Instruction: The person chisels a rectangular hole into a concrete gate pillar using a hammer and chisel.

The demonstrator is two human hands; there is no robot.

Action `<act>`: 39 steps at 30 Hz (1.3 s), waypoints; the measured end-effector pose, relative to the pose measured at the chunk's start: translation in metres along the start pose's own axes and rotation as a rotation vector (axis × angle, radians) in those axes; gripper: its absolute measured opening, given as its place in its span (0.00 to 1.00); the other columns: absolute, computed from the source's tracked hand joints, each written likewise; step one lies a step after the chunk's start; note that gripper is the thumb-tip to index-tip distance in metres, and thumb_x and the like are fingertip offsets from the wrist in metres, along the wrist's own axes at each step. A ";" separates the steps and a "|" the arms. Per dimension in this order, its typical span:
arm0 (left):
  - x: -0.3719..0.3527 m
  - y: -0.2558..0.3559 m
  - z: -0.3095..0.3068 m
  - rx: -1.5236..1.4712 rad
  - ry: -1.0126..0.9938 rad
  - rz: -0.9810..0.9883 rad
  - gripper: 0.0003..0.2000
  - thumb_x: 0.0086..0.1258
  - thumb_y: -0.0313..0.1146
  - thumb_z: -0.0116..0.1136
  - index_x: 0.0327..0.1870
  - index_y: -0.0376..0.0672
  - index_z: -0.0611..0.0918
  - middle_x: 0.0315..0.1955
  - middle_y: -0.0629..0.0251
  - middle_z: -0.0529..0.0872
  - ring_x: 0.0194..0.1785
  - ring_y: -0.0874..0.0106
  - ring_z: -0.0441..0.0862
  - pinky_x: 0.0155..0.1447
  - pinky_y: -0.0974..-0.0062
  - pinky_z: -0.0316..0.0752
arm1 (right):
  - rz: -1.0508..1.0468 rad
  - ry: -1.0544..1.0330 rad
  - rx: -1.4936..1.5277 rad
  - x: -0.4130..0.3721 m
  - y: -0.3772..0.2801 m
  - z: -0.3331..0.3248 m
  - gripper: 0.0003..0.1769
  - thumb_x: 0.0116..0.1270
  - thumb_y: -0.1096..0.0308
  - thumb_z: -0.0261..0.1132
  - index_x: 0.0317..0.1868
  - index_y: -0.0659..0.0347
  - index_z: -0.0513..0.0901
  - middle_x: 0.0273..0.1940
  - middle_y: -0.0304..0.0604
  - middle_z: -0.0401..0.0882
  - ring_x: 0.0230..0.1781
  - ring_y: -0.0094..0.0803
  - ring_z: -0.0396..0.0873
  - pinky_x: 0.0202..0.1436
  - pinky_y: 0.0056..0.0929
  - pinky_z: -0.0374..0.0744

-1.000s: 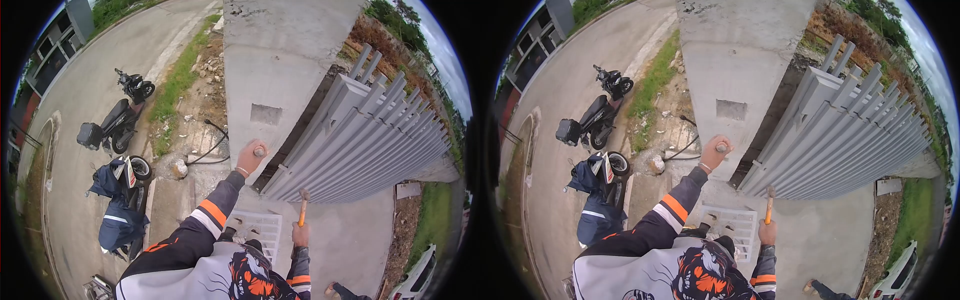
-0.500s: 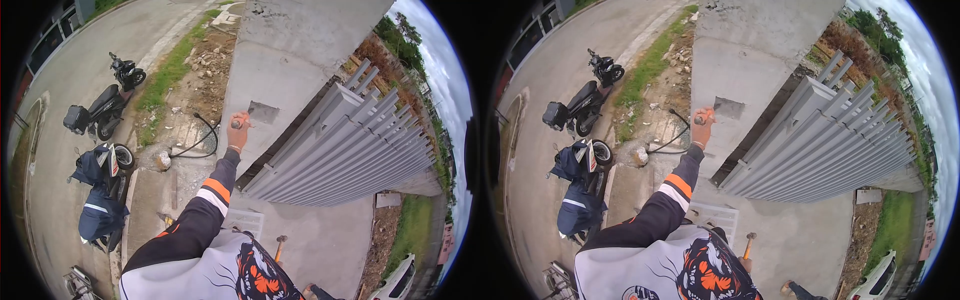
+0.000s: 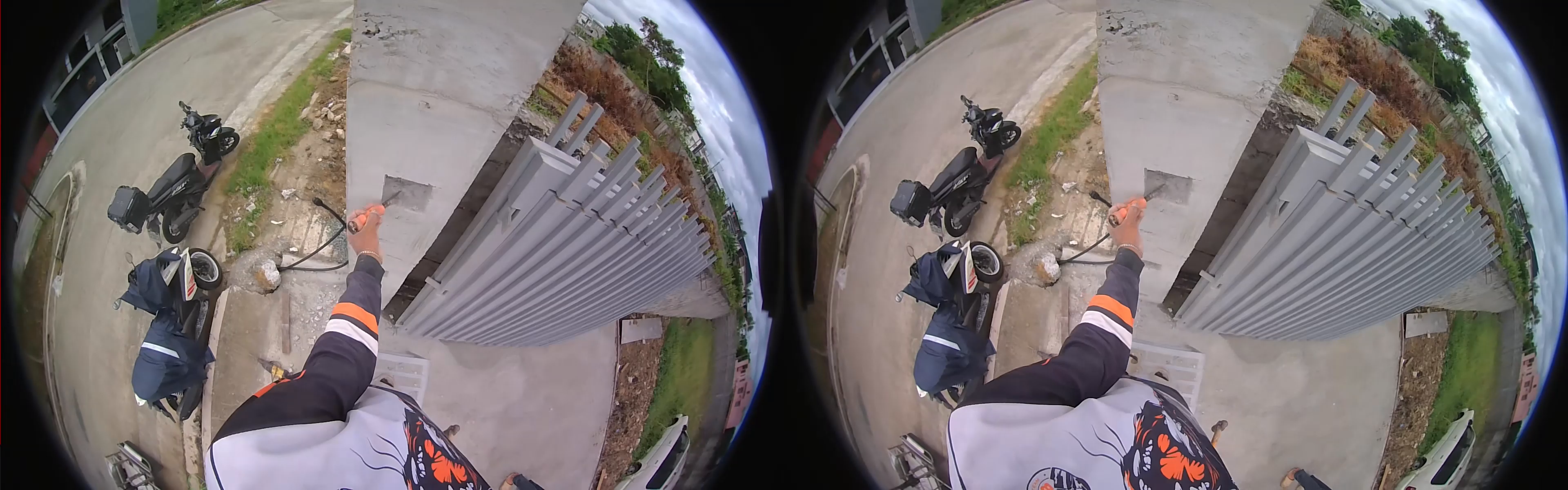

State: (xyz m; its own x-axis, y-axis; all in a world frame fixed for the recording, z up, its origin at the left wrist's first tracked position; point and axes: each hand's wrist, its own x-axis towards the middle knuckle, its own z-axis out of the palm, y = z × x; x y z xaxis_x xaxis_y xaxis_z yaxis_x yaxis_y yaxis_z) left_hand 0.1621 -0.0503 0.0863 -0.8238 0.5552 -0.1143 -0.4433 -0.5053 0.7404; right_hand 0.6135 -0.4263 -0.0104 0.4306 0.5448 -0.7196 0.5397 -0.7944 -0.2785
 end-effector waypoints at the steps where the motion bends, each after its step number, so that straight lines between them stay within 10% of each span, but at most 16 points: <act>1: -0.017 -0.010 0.000 -0.098 0.049 -0.054 0.13 0.67 0.19 0.67 0.46 0.44 0.77 0.51 0.58 0.88 0.48 0.68 0.87 0.51 0.72 0.83 | 0.002 -0.004 -0.005 0.001 0.002 -0.002 0.25 0.57 0.54 0.70 0.38 0.74 0.89 0.29 0.64 0.87 0.31 0.54 0.89 0.37 0.49 0.83; 15: -0.051 -0.018 -0.004 -0.173 -0.015 0.011 0.10 0.66 0.20 0.68 0.42 0.43 0.79 0.43 0.61 0.88 0.41 0.72 0.87 0.42 0.74 0.80 | 0.006 -0.049 -0.094 0.019 0.043 -0.034 0.24 0.57 0.54 0.71 0.38 0.73 0.89 0.29 0.62 0.87 0.31 0.53 0.89 0.37 0.49 0.83; 21: -0.104 -0.048 -0.037 0.691 -0.523 0.076 0.08 0.69 0.24 0.68 0.42 0.46 0.81 0.36 0.70 0.86 0.40 0.79 0.84 0.44 0.77 0.79 | -0.012 -0.069 -0.125 0.019 0.054 -0.046 0.24 0.58 0.54 0.71 0.38 0.73 0.88 0.29 0.62 0.87 0.32 0.53 0.89 0.37 0.49 0.83; 24: -0.134 -0.029 -0.034 0.158 -0.204 -0.274 0.07 0.71 0.27 0.69 0.44 0.46 0.81 0.35 0.69 0.86 0.39 0.80 0.83 0.45 0.78 0.78 | -0.022 -0.077 -0.143 0.019 0.062 -0.052 0.24 0.58 0.54 0.71 0.38 0.73 0.88 0.29 0.61 0.87 0.32 0.53 0.89 0.37 0.49 0.83; 31: -0.089 0.052 -0.002 0.045 -0.296 0.145 0.08 0.72 0.23 0.65 0.46 0.43 0.78 0.52 0.63 0.84 0.44 0.77 0.81 0.49 0.76 0.80 | -0.080 -0.085 -0.207 0.031 0.080 -0.061 0.24 0.58 0.54 0.71 0.38 0.73 0.88 0.29 0.61 0.87 0.32 0.53 0.89 0.37 0.49 0.82; 39: -0.031 0.042 0.009 0.753 -0.589 0.710 0.12 0.65 0.18 0.62 0.47 0.45 0.80 0.56 0.60 0.84 0.58 0.59 0.84 0.60 0.66 0.80 | -0.416 -0.001 -0.308 0.088 0.062 -0.064 0.24 0.58 0.54 0.71 0.38 0.72 0.88 0.29 0.60 0.87 0.32 0.53 0.89 0.37 0.49 0.82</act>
State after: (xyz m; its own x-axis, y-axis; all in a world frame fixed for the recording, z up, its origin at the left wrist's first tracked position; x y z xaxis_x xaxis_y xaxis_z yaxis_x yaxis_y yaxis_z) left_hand 0.1724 -0.0831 0.1265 -0.4252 0.6254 0.6543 0.5271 -0.4165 0.7407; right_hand 0.7311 -0.4109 -0.0502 0.1342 0.7974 -0.5883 0.8530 -0.3951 -0.3409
